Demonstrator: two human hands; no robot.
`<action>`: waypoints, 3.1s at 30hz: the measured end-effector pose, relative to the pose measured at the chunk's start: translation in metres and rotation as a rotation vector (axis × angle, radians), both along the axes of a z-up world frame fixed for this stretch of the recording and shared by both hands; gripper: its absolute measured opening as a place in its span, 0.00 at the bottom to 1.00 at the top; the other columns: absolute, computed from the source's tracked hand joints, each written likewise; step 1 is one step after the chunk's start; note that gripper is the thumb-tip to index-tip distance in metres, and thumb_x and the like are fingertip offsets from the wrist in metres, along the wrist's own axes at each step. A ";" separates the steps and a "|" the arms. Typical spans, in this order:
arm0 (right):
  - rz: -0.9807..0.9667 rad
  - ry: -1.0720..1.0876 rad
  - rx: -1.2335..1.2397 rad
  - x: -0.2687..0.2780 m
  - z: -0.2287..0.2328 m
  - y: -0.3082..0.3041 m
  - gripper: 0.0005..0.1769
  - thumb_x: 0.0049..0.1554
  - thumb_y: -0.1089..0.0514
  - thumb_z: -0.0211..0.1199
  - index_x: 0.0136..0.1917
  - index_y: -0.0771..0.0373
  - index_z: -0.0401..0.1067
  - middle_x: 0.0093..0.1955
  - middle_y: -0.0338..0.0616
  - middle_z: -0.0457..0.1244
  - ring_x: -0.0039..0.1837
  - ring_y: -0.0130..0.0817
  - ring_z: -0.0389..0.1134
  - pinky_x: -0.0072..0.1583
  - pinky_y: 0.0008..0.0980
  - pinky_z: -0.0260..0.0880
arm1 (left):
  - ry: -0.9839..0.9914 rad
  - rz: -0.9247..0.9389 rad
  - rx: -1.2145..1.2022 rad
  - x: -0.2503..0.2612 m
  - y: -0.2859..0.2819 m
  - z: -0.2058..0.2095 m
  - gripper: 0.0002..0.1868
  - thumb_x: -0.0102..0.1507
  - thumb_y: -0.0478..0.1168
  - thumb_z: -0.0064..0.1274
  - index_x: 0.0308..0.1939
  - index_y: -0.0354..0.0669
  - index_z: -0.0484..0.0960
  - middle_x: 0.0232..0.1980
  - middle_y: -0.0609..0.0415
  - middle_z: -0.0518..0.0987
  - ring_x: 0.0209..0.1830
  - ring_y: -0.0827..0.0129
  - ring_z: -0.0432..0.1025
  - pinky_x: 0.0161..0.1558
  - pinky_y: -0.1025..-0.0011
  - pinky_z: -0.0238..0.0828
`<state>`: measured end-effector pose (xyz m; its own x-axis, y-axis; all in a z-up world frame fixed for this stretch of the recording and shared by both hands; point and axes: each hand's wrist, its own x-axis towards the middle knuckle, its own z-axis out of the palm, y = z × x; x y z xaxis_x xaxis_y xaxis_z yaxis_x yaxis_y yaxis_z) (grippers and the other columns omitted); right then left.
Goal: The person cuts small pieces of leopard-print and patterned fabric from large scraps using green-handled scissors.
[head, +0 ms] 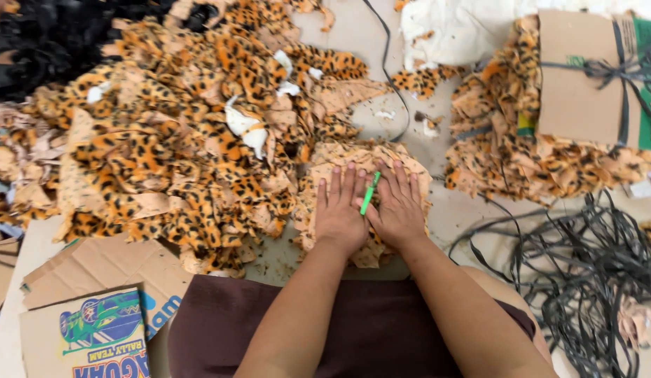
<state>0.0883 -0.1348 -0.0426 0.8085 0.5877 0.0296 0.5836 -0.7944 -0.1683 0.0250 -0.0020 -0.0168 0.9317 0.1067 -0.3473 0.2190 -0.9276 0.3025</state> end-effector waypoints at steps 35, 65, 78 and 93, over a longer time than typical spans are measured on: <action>0.039 0.717 0.878 0.001 0.095 0.284 0.23 0.56 0.61 0.65 0.62 0.60 0.62 0.48 0.46 0.70 0.51 0.39 0.71 0.56 0.40 0.73 | -0.348 0.938 -0.638 -0.049 0.219 0.035 0.21 0.70 0.40 0.33 0.61 0.44 0.78 0.42 0.43 0.85 0.48 0.46 0.80 0.47 0.51 0.76; 0.263 1.285 0.316 -0.026 0.072 0.195 0.27 0.55 0.41 0.68 0.46 0.71 0.74 0.46 0.58 0.66 0.50 0.45 0.71 0.46 0.38 0.80 | -0.526 0.974 -0.561 -0.094 0.225 0.078 0.16 0.67 0.28 0.38 0.58 0.36 0.70 0.56 0.24 0.75 0.48 0.36 0.78 0.42 0.50 0.76; 0.276 1.503 0.315 -0.003 0.068 0.227 0.42 0.56 0.29 0.56 0.55 0.75 0.67 0.48 0.58 0.62 0.51 0.47 0.71 0.40 0.32 0.81 | -0.852 1.080 -0.876 -0.089 0.229 0.064 0.24 0.61 0.27 0.42 0.62 0.43 0.72 0.57 0.35 0.75 0.51 0.51 0.71 0.49 0.56 0.69; 0.436 1.500 0.240 0.006 0.076 0.245 0.32 0.53 0.37 0.67 0.42 0.73 0.75 0.38 0.54 0.62 0.47 0.50 0.74 0.40 0.36 0.80 | -0.784 0.896 -0.770 -0.098 0.222 0.097 0.31 0.60 0.28 0.40 0.68 0.46 0.71 0.60 0.31 0.76 0.50 0.35 0.76 0.50 0.46 0.69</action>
